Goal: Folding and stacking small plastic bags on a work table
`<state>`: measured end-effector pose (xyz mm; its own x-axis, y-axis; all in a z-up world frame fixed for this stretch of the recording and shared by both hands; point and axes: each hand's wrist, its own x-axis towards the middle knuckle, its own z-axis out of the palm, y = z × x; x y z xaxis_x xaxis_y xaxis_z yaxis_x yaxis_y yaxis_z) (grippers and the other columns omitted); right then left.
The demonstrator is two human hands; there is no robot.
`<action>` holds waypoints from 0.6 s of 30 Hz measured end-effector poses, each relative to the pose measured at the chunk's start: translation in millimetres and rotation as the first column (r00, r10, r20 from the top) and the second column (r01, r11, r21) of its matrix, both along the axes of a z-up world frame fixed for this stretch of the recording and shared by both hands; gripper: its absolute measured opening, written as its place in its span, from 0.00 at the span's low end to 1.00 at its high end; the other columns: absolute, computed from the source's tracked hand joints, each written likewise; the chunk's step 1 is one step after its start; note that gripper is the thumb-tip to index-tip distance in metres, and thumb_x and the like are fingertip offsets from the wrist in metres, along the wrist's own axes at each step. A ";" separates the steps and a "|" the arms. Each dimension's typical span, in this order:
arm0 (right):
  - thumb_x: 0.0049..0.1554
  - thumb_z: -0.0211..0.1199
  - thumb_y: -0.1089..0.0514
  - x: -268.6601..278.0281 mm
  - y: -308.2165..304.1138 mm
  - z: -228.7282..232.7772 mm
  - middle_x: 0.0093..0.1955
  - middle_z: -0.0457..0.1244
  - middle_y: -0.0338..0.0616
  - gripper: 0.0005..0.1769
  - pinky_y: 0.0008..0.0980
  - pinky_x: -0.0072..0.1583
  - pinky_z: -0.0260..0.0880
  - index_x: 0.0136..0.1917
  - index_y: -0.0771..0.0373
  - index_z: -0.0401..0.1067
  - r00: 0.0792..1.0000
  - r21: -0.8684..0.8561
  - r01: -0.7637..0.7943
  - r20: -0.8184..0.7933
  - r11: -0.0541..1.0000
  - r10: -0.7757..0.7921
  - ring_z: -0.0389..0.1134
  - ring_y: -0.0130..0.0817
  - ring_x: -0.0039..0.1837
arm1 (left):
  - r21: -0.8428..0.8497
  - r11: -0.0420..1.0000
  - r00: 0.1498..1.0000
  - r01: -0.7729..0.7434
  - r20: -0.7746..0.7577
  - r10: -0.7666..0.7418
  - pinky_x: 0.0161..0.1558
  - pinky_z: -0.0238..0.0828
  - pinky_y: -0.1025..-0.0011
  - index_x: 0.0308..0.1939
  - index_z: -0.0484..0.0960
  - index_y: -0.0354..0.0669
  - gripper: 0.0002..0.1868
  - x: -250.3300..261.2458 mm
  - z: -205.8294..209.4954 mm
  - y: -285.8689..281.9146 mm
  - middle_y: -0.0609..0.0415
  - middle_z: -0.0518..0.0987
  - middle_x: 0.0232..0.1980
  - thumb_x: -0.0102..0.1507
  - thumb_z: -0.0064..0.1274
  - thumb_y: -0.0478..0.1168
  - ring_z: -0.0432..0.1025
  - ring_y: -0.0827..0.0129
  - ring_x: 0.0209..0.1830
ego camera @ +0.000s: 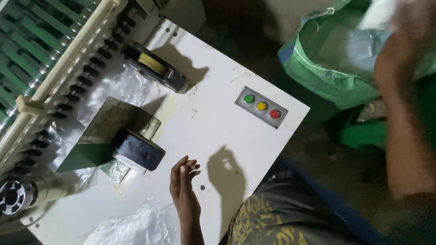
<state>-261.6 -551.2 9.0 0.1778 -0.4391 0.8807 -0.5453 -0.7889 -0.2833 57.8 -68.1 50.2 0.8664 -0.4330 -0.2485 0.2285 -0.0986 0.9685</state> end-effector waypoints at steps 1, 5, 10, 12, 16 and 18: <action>0.61 0.54 0.81 -15.6 -14.7 -33.6 0.64 0.70 0.65 0.22 0.42 0.59 0.71 0.65 0.70 0.77 0.938 0.167 0.099 -0.346 0.981 -0.035 0.72 0.54 0.61 | 0.013 1.000 1.000 -0.006 0.003 0.006 0.52 0.75 0.65 0.58 0.78 0.39 0.18 -0.8 2.3 8.4 0.47 0.82 0.51 0.71 0.43 0.43 0.78 0.61 0.51; 0.76 0.35 0.71 45.9 57.1 0.4 0.75 0.58 0.76 0.23 0.58 0.71 0.52 0.76 0.78 0.67 0.950 0.519 -0.141 -0.168 0.843 0.263 0.57 0.70 0.74 | 0.019 0.994 0.992 -0.108 0.072 0.106 0.68 0.69 0.58 0.66 0.72 0.38 0.27 34.4 8.5 62.8 0.45 0.76 0.68 0.67 0.47 0.48 0.71 0.55 0.69; 0.72 0.53 0.53 213.2 216.3 59.5 0.67 0.65 0.64 0.23 0.46 0.71 0.69 0.70 0.75 0.65 0.576 0.706 -0.697 0.446 0.127 0.685 0.68 0.52 0.68 | -0.329 0.768 0.835 -0.550 -0.231 0.500 0.75 0.63 0.54 0.70 0.66 0.34 0.31 124.7 5.0 127.9 0.38 0.69 0.73 0.65 0.51 0.44 0.65 0.47 0.75; 0.60 0.56 0.59 287.5 256.6 58.2 0.66 0.66 0.61 0.27 0.39 0.64 0.73 0.71 0.71 0.62 0.432 0.741 -0.601 0.617 -0.300 0.658 0.71 0.47 0.64 | -0.348 0.605 0.697 -0.717 -0.390 0.602 0.77 0.60 0.55 0.70 0.66 0.32 0.32 199.6 -40.9 161.6 0.36 0.67 0.75 0.64 0.52 0.43 0.62 0.47 0.78; 0.61 0.61 0.62 404.3 269.7 -19.0 0.66 0.64 0.55 0.23 0.45 0.69 0.69 0.69 0.64 0.64 0.447 0.439 -0.560 0.874 -0.702 0.190 0.70 0.46 0.65 | -0.441 0.414 0.605 -0.797 -0.573 0.554 0.61 0.64 0.59 0.83 0.33 0.42 0.59 274.0 -156.0 212.1 0.39 0.46 0.78 0.65 0.61 0.56 0.57 0.52 0.72; 0.62 0.64 0.60 462.5 254.8 -52.8 0.63 0.67 0.50 0.16 0.45 0.72 0.69 0.63 0.57 0.70 0.468 0.333 -0.578 0.883 -0.745 0.031 0.71 0.45 0.64 | -0.451 0.383 0.591 -0.806 -0.586 0.555 0.51 0.65 0.63 0.82 0.28 0.41 0.63 277.2 -121.4 185.8 0.39 0.46 0.74 0.63 0.62 0.58 0.59 0.56 0.65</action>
<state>200.9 -296.5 -43.8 0.9256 -0.2542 -0.2804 0.0115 0.7594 -0.6505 335.0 117.7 -71.1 0.8676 0.1312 -0.4797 0.1896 0.8043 0.5631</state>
